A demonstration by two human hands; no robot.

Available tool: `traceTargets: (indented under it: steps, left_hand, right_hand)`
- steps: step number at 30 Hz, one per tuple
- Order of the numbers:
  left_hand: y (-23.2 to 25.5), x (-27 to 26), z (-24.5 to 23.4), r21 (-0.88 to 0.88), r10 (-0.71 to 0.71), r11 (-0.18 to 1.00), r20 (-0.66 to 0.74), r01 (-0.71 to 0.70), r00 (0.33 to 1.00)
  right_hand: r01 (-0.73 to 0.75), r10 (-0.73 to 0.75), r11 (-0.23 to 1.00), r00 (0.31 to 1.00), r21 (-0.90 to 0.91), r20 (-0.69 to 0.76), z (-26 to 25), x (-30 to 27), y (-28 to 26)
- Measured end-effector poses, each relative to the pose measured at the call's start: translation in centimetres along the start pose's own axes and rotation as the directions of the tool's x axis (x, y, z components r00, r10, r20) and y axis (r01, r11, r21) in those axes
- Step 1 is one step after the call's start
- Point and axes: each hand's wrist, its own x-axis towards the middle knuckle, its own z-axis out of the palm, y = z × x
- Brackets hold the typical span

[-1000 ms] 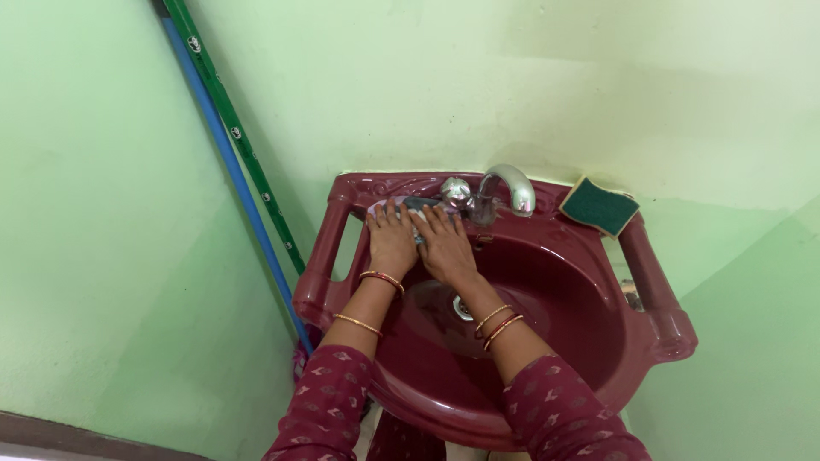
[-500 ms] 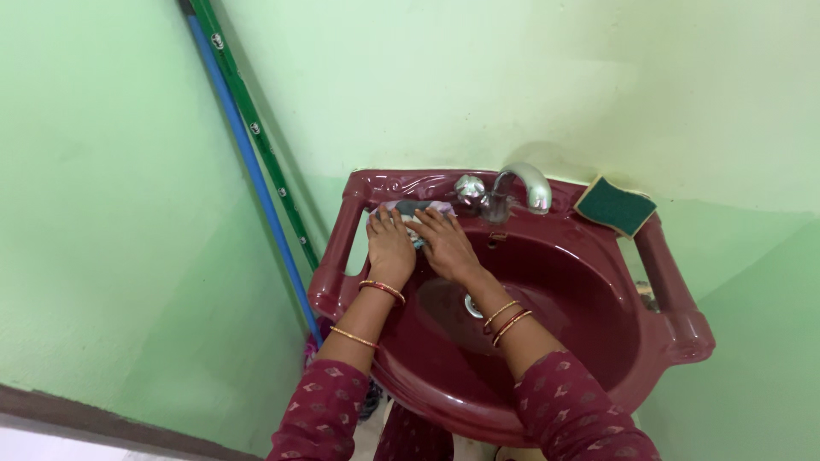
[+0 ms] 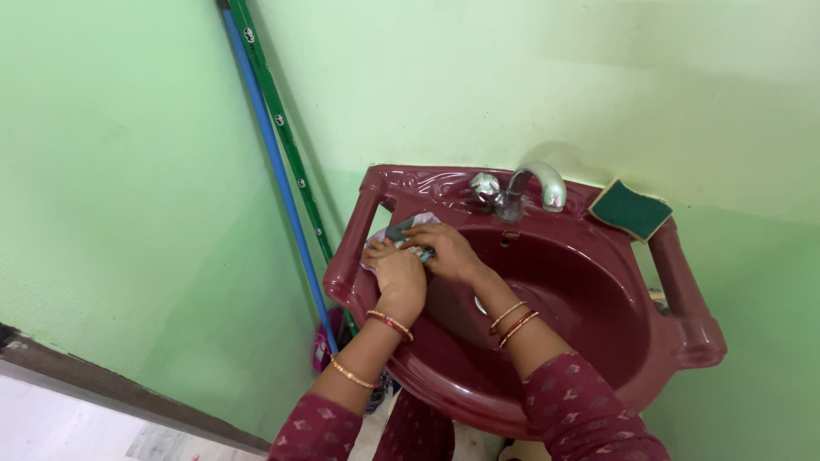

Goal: The person washes a small patterned cloth by hand in a maroon sink, repeatedly wetting, scrubbing, and rinsing it under running water. The cloth is wrung and manipulated throughout the process.

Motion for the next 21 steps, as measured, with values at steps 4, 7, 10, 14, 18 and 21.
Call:
traceTargets:
  steps: [4, 7, 10, 14, 18, 21]
  left_hand:
    - [-1.3, -3.8, -1.1, 0.193, 0.068, 0.980, -0.063, -0.055, 0.996]
    - [-1.9, -5.3, -1.8, 0.246, 0.100, 0.966, -0.054, -0.084, 0.993]
    - [-1.5, -4.2, -2.0, 0.197, 0.093, 0.977, -0.057, -0.080, 0.994]
    - [-0.6, -0.5, -1.2, 0.103, 0.163, 0.982, -0.044, -0.157, 0.986]
    - [0.8, 4.6, 0.7, 0.055, 0.202, 0.979, -0.076, -0.198, 0.976]
    - [1.8, 7.6, 1.4, -0.082, 0.233, 0.965, -0.169, -0.249, 0.958]
  right_hand:
    - [0.040, -0.045, 0.997, 0.996, 0.062, 0.074, -0.4, 0.4, -1.3]
    - [0.068, -0.076, 0.995, 0.990, 0.071, 0.120, -0.4, 0.5, -1.8]
    - [0.075, -0.077, 0.996, 0.995, 0.048, 0.059, -0.3, 0.4, -1.4]
    - [-0.048, 0.045, 0.991, 0.999, -0.125, -0.026, 0.4, -0.3, 0.1]
    - [-0.172, 0.153, 0.924, 0.985, -0.340, -0.083, 1.2, -0.4, 2.2]
    - [-0.268, 0.246, 0.860, 0.963, -0.435, -0.108, 1.2, -0.7, 3.5]
